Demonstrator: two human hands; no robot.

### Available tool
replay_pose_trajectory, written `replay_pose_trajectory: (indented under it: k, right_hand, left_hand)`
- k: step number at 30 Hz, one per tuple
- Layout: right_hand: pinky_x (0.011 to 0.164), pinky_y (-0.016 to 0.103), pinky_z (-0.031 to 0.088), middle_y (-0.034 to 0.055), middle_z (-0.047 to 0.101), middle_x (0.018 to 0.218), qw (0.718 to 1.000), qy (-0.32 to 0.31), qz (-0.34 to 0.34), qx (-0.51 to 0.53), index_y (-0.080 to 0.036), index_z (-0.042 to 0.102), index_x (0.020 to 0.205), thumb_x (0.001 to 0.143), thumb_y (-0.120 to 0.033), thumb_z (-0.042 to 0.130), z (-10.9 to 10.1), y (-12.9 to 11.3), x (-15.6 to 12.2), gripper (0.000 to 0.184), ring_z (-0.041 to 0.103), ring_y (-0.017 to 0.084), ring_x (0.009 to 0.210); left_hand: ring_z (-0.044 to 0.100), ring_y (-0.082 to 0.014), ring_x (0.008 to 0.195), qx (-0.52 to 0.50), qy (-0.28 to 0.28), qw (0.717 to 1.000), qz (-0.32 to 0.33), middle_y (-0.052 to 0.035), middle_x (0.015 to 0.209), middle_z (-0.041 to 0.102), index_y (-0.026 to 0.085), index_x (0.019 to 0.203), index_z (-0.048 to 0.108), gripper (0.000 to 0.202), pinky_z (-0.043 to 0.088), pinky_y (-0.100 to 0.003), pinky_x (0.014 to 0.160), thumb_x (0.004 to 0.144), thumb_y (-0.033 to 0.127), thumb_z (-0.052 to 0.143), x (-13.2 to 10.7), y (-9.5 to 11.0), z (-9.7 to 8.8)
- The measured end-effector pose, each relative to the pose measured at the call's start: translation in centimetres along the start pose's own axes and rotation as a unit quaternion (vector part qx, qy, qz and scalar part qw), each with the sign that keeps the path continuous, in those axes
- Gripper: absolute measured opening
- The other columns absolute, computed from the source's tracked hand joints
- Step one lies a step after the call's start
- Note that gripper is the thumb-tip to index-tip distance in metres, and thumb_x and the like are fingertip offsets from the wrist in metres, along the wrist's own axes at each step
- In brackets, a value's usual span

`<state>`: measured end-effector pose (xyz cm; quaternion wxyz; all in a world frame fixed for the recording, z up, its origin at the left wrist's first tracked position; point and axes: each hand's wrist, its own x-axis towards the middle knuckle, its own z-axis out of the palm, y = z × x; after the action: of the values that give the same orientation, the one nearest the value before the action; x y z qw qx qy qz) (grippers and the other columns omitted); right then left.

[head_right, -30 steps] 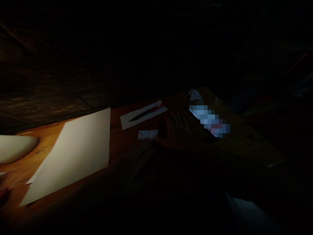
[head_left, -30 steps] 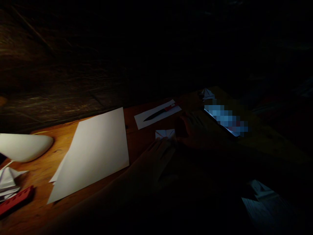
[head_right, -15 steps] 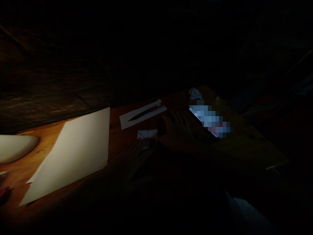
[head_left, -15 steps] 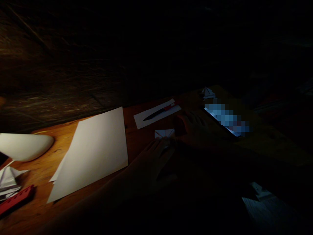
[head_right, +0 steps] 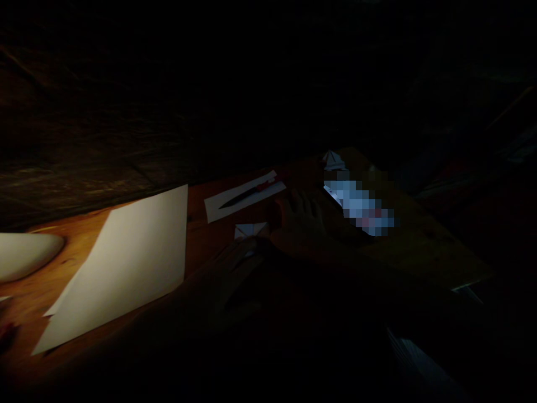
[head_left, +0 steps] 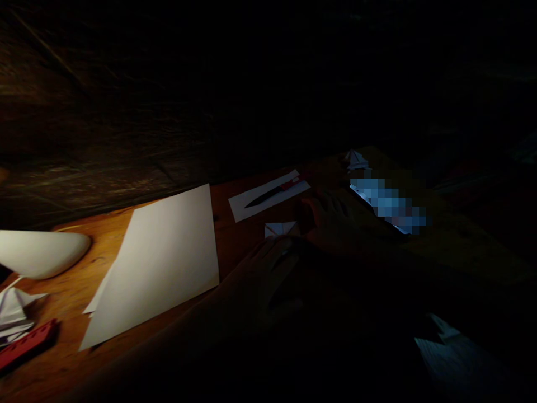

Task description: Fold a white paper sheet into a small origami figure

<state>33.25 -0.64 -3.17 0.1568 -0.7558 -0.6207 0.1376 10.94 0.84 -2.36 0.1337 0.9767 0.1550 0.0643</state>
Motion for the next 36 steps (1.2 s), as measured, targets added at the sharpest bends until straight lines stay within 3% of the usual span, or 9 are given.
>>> replay_pose_trajectory:
  k: [6, 14, 20, 26, 32, 36]
  right_hand:
    - [0.119, 0.06, 0.023, 0.018, 0.033, 0.162, 1.0, 0.02, 0.0, 0.015, -0.021, 0.047, 0.147, 0.078, -0.05, 0.068, -0.2, -0.1, 0.3, 0.078, 0.029, 0.04, 0.15]
    - [0.115, 0.061, 0.028, 0.0156, 0.04, 0.157, 1.0, -0.001, 0.013, 0.012, -0.024, 0.052, 0.142, 0.075, -0.039, 0.07, -0.7, 0.8, 1.4, 0.071, 0.035, 0.043, 0.145]
    - [0.114, 0.059, 0.034, 0.0177, 0.046, 0.149, 0.999, 0.021, -0.018, 0.03, -0.019, 0.051, 0.138, 0.069, -0.07, 0.071, -0.4, 0.8, 1.3, 0.088, 0.041, 0.043, 0.139]
    - [0.111, 0.059, 0.037, 0.0189, 0.047, 0.147, 0.999, 0.027, -0.027, 0.012, -0.019, 0.051, 0.136, 0.072, -0.069, 0.07, -0.3, 0.5, 1.2, 0.084, 0.044, 0.044, 0.136]
    - [0.113, 0.06, 0.035, 0.0215, 0.048, 0.146, 0.999, 0.024, -0.03, -0.017, -0.013, 0.05, 0.137, 0.072, -0.067, 0.07, -0.5, -0.2, 1.3, 0.088, 0.044, 0.045, 0.135]
    - [0.112, 0.059, 0.035, 0.0226, 0.049, 0.145, 0.999, 0.019, -0.023, -0.026, -0.013, 0.051, 0.137, 0.072, -0.067, 0.07, -0.8, -0.5, 1.2, 0.086, 0.043, 0.046, 0.136]
  left_hand:
    - [0.042, -0.038, 0.139, -0.016, 0.013, 1.0, 0.001, -0.0172, 0.153, 0.042, 0.019, 0.151, 0.039, 0.076, 0.046, -0.058, 0.11, 0.089, 0.052, 0.067, 0.2, -0.1, -0.3]
    - [0.046, -0.0355, 0.136, -0.032, 0.018, 0.999, 0.006, -0.0137, 0.154, 0.044, 0.023, 0.152, 0.038, 0.079, 0.047, -0.056, 0.109, 0.086, 0.053, 0.07, 0.2, -0.4, -0.4]
    - [0.043, -0.0364, 0.14, -0.052, 0.007, 0.999, -0.01, -0.013, 0.158, 0.039, 0.026, 0.152, 0.04, 0.08, 0.045, -0.058, 0.112, 0.086, 0.057, 0.071, 0.0, -0.7, -0.4]
    - [0.047, -0.0364, 0.135, -0.055, -0.026, 0.997, -0.04, -0.0126, 0.158, 0.035, 0.028, 0.152, 0.043, 0.081, 0.049, -0.057, 0.109, 0.085, 0.063, 0.07, -0.1, -0.8, -0.4]
    - [0.048, -0.0341, 0.136, -0.078, -0.002, 0.997, -0.02, -0.0124, 0.152, 0.044, 0.025, 0.151, 0.043, 0.076, 0.049, -0.054, 0.11, 0.086, 0.051, 0.073, 0.0, -0.5, -0.9]
    - [0.051, -0.0338, 0.133, -0.072, -0.003, 0.997, -0.018, -0.013, 0.149, 0.048, 0.023, 0.149, 0.046, 0.075, 0.051, -0.052, 0.108, 0.085, 0.053, 0.073, 0.0, -0.6, -1.0]
